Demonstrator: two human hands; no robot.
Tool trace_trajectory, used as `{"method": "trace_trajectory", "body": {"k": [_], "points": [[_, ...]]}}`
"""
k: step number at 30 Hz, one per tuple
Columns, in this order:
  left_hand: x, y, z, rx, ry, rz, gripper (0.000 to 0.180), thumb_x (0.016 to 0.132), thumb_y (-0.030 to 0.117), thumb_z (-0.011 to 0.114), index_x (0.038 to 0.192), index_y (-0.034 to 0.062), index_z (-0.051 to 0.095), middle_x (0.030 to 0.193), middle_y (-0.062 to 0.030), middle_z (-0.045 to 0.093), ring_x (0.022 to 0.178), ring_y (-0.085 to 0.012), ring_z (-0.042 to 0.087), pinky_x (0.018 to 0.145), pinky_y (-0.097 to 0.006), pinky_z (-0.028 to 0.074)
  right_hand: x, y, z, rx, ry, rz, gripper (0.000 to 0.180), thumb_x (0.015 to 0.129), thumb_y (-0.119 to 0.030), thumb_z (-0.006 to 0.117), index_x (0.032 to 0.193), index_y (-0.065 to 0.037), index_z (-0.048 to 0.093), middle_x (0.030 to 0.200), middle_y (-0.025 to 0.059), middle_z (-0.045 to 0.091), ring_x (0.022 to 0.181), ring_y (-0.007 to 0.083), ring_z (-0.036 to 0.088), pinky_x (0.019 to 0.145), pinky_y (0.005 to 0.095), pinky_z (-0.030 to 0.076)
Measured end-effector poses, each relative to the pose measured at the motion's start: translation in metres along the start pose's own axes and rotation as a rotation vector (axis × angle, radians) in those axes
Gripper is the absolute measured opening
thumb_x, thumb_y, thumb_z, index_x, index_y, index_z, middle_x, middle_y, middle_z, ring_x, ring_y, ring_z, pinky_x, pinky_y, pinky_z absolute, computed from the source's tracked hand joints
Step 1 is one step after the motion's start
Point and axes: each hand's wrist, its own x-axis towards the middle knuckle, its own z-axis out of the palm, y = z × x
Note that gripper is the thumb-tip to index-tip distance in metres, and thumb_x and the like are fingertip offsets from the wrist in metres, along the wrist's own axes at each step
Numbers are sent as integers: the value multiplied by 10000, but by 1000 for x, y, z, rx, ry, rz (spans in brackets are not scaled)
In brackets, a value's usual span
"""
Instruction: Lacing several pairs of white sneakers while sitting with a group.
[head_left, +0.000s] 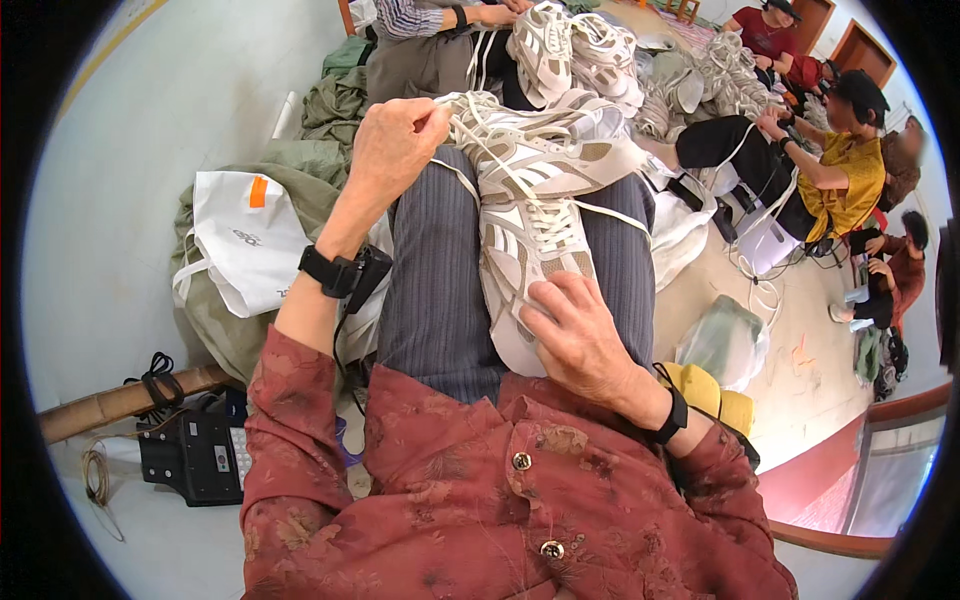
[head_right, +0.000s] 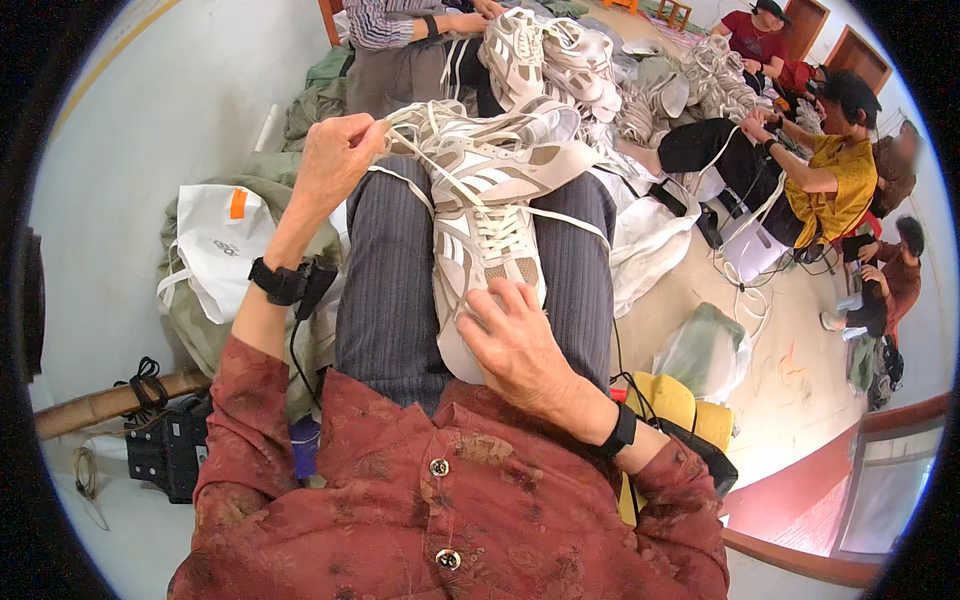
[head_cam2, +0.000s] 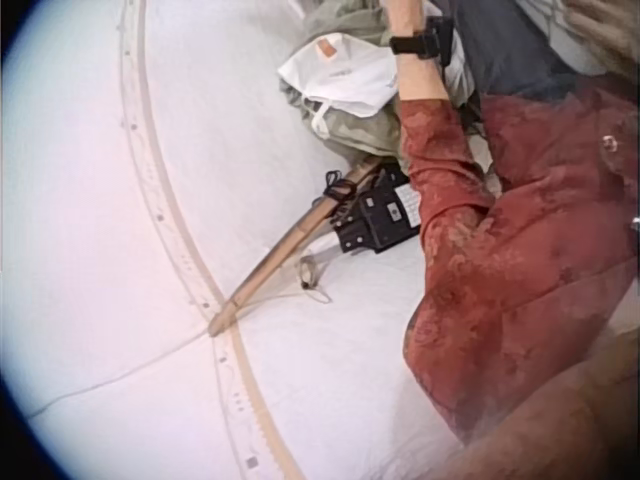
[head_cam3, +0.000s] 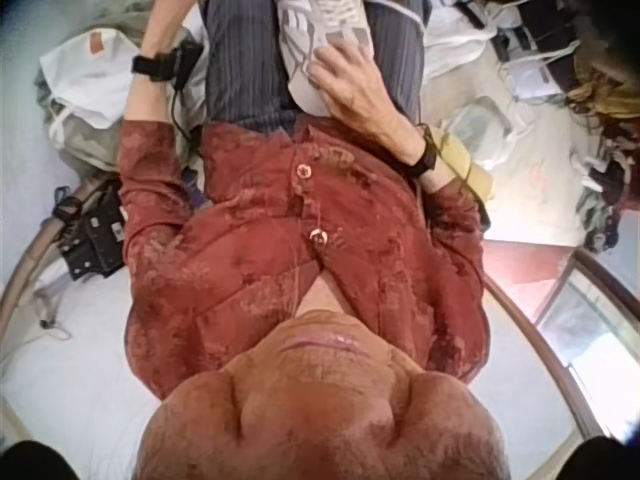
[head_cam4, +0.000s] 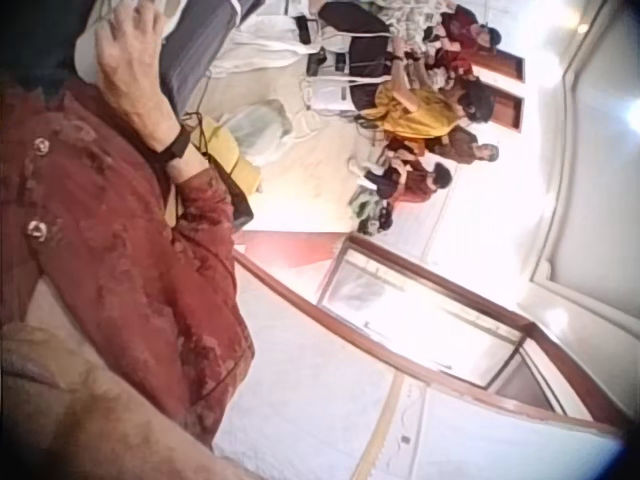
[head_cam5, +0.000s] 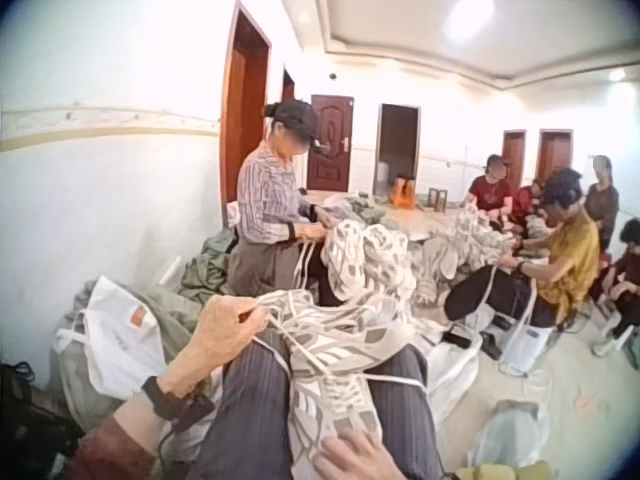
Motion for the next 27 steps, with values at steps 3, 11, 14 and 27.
{"method": "trace_trajectory", "body": {"k": [3, 11, 14, 27], "points": [[-10, 5, 15, -33, 72, -43, 187, 884, 163, 625, 836, -17, 637, 602, -94, 561, 505, -161, 480, 523, -321, 410, 2, 0, 1, 37, -19, -11, 331, 650, -50, 662, 974, -15, 601, 1121, 129, 502, 1071, 347, 487, 908, 444, 402], [-50, 37, 50, -298, 24, 69, 104, 847, 4, 641, 939, 25, 684, 858, -52, 651, 578, -98, 532, 532, -233, 436, 9, 11, 0, 363, 73, 45, 257, 709, -25, 687, 958, -29, 624, 1076, 127, 566, 1044, 326, 553, 871, 427, 462], [-61, 39, 55, -383, -143, -12, 124, 843, 8, 632, 952, 20, 691, 834, -62, 623, 603, -119, 552, 538, -243, 438, 16, 38, 1, 516, 225, 209, 167, 750, -38, 695, 906, -15, 640, 986, 136, 611, 980, 305, 596, 837, 404, 488], [-96, 71, 52, -192, -515, -28, 375, 704, 120, 691, 1071, 44, 694, 978, -126, 537, 686, -247, 605, 647, -343, 506, 65, 133, 50, 364, 196, 499, 241, 806, -175, 579, 708, 41, 621, 840, 273, 595, 838, 443, 574, 774, 506, 457]]}}
